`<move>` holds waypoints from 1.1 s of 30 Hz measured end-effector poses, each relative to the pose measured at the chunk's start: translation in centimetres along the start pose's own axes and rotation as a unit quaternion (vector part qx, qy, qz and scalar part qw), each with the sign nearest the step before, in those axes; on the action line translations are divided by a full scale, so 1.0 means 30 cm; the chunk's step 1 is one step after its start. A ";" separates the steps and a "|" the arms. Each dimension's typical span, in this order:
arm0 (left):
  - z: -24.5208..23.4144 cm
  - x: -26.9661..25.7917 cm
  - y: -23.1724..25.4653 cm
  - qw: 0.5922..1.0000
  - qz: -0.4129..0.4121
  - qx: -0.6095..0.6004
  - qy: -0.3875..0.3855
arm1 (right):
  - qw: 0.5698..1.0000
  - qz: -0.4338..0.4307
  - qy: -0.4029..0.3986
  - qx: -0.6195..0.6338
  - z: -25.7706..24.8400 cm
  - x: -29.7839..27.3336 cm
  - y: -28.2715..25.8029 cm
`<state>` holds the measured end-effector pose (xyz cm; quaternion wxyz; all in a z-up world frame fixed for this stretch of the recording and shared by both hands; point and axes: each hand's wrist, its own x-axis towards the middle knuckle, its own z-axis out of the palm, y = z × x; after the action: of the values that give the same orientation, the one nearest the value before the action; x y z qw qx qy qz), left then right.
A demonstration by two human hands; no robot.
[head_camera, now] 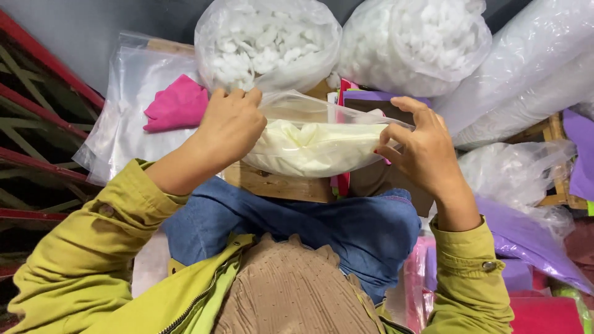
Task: Folding a piece of fabric and then packaging a white pillow into a clear plastic bag and sealing it.
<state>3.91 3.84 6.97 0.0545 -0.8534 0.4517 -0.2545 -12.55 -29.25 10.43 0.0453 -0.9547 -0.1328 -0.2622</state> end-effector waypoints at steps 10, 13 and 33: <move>-0.055 -0.052 -0.105 0.929 -0.163 -0.317 -0.096 | 0.988 -0.083 0.090 -0.092 0.058 -0.045 0.017; -0.043 -0.068 -0.116 0.927 -0.157 -0.327 -0.100 | 0.983 -0.138 0.065 -0.106 0.055 -0.024 -0.044; -0.187 -0.032 -0.262 0.981 -0.005 -0.156 0.112 | 0.988 0.012 0.029 0.149 -0.102 0.069 0.030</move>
<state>6.58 9.98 13.98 -0.1312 -0.8200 0.4845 -0.2750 -12.08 -30.10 14.09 0.1944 -0.9308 -0.1577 -0.2663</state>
